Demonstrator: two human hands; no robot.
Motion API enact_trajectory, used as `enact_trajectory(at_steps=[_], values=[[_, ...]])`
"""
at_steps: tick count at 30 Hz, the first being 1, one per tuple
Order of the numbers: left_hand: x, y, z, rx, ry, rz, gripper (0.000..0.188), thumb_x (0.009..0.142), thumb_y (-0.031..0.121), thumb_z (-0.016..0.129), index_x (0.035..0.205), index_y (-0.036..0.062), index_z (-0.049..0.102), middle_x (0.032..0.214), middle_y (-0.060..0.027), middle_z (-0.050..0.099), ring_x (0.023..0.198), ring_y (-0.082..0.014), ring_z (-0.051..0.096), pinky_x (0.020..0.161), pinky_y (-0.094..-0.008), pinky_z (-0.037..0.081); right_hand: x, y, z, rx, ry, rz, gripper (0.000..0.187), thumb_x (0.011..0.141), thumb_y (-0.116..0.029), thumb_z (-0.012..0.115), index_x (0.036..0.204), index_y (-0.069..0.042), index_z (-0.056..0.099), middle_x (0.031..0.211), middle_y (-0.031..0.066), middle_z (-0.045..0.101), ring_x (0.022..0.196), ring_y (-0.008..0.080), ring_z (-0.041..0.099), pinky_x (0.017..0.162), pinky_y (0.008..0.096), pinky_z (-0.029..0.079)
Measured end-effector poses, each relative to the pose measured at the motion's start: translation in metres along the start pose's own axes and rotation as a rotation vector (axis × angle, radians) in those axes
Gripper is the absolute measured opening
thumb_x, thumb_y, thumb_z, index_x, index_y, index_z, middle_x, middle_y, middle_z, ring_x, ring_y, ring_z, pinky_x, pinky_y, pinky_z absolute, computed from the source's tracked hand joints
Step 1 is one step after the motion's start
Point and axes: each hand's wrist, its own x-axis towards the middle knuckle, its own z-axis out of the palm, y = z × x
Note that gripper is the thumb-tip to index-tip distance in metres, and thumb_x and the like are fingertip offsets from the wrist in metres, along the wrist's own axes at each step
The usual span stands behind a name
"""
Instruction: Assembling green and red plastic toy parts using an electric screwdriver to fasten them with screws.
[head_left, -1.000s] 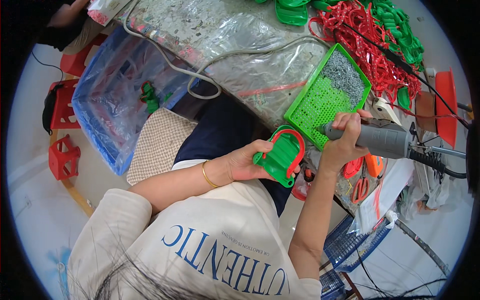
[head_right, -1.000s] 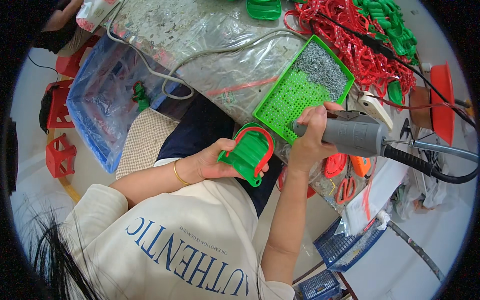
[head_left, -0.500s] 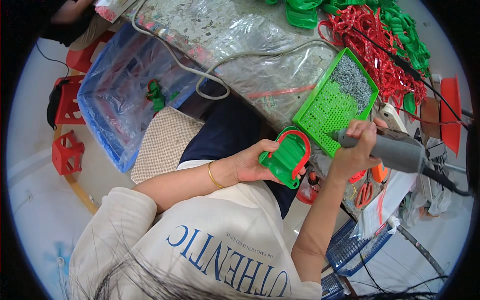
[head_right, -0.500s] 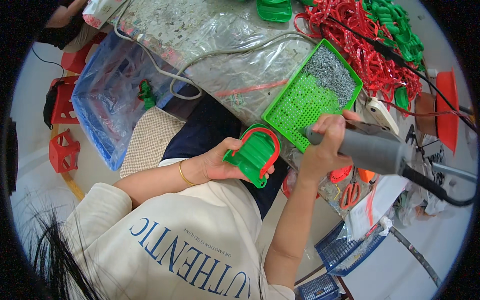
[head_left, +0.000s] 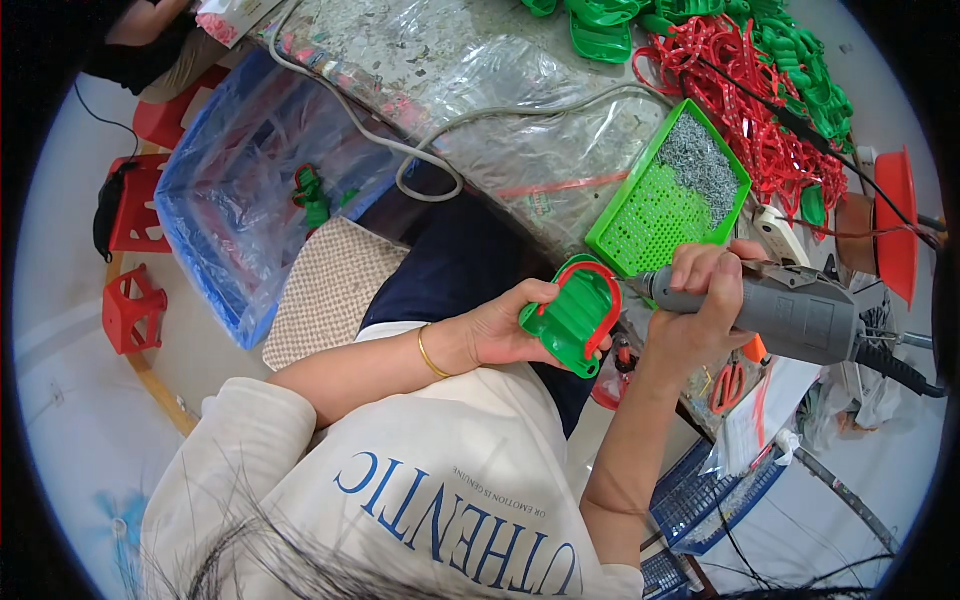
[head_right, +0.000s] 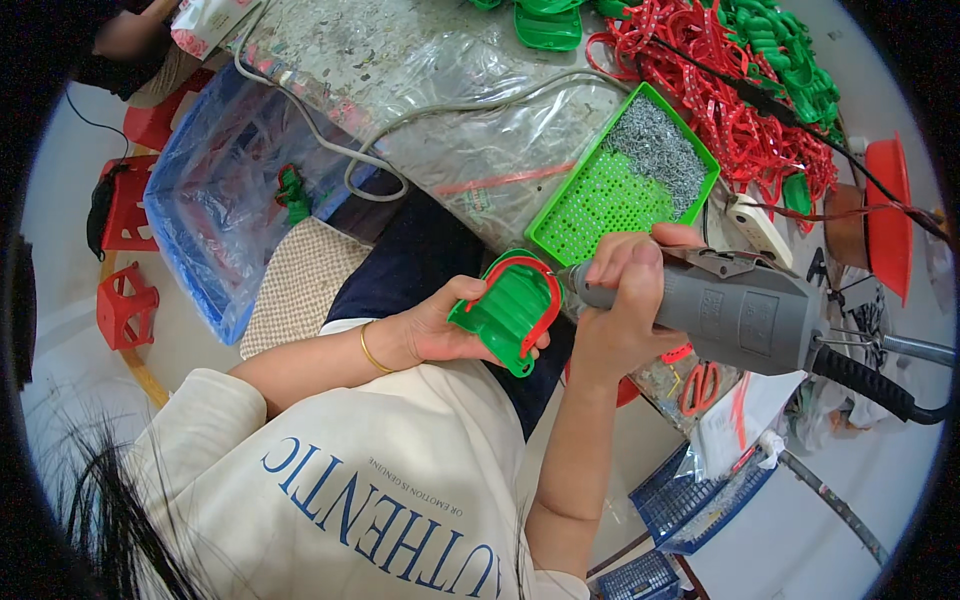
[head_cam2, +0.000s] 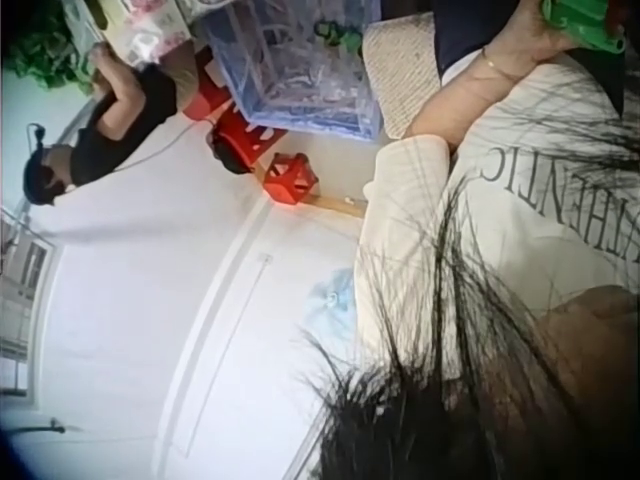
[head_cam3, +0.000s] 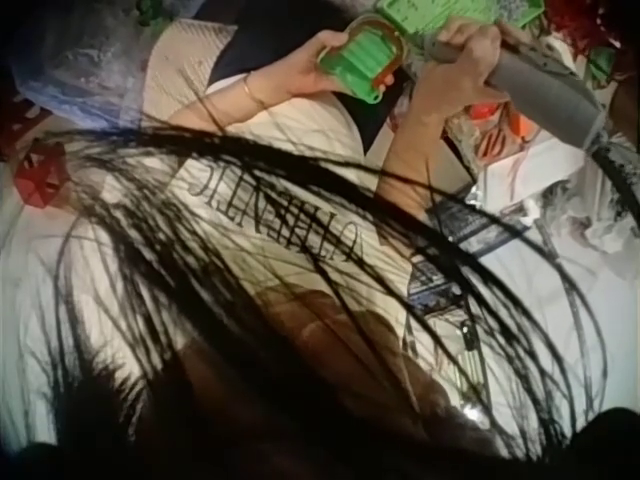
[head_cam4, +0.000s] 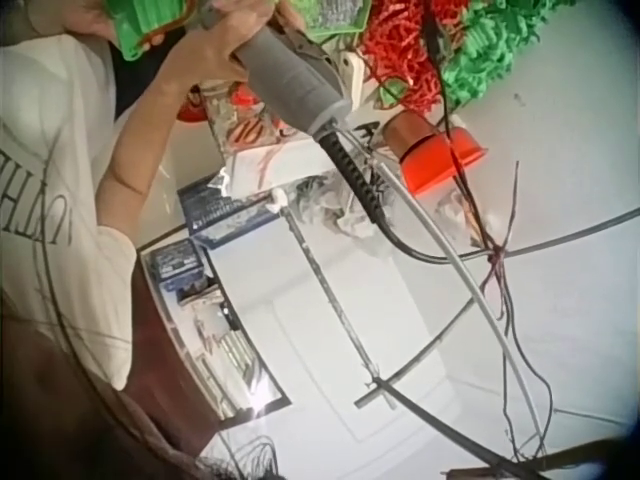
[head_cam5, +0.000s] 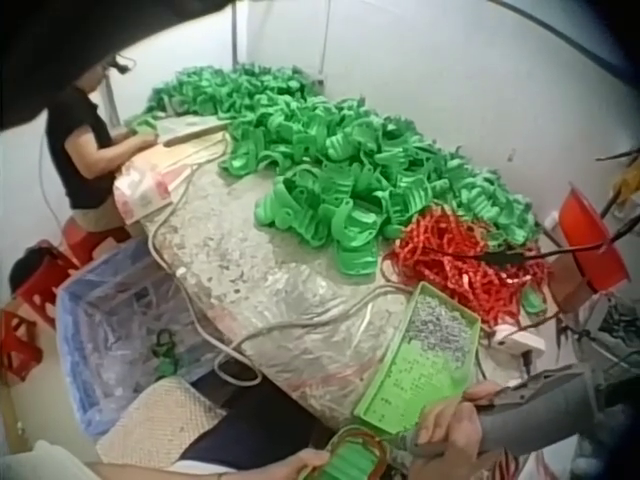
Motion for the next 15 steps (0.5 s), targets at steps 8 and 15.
enact_trajectory(at_steps=[8, 15], values=[[-0.0016, -0.0002, -0.0002, -0.060, -0.057, 0.010, 0.061, 0.082, 0.036, 0.061, 0.130, 0.0034, 0.043, 0.124, -0.0173, 0.053, 0.116, -0.0334, 0.052, 0.096, -0.0504, 0.042, -0.0038, 0.0040, 0.0047, -0.023, 0.025, 0.001, 0.021, 0.082, -0.003, 0.056, 0.100, 0.002, 0.047, 0.059, 0.0024, 0.043, 0.051, 0.0100, 0.040, 0.051, 0.0239, 0.035], [-0.0046, 0.0006, 0.0036, -0.025, -0.133, -0.006, 0.066, 0.082, 0.037, 0.062, 0.133, 0.0031, 0.039, 0.129, -0.0175, 0.050, 0.122, -0.0354, 0.046, 0.097, -0.0506, 0.041, -0.0090, 0.0009, 0.0032, -0.006, -0.021, -0.011, 0.019, 0.083, -0.005, 0.054, 0.100, 0.000, 0.048, 0.059, 0.0024, 0.042, 0.053, 0.0112, 0.039, 0.052, 0.0248, 0.033]])
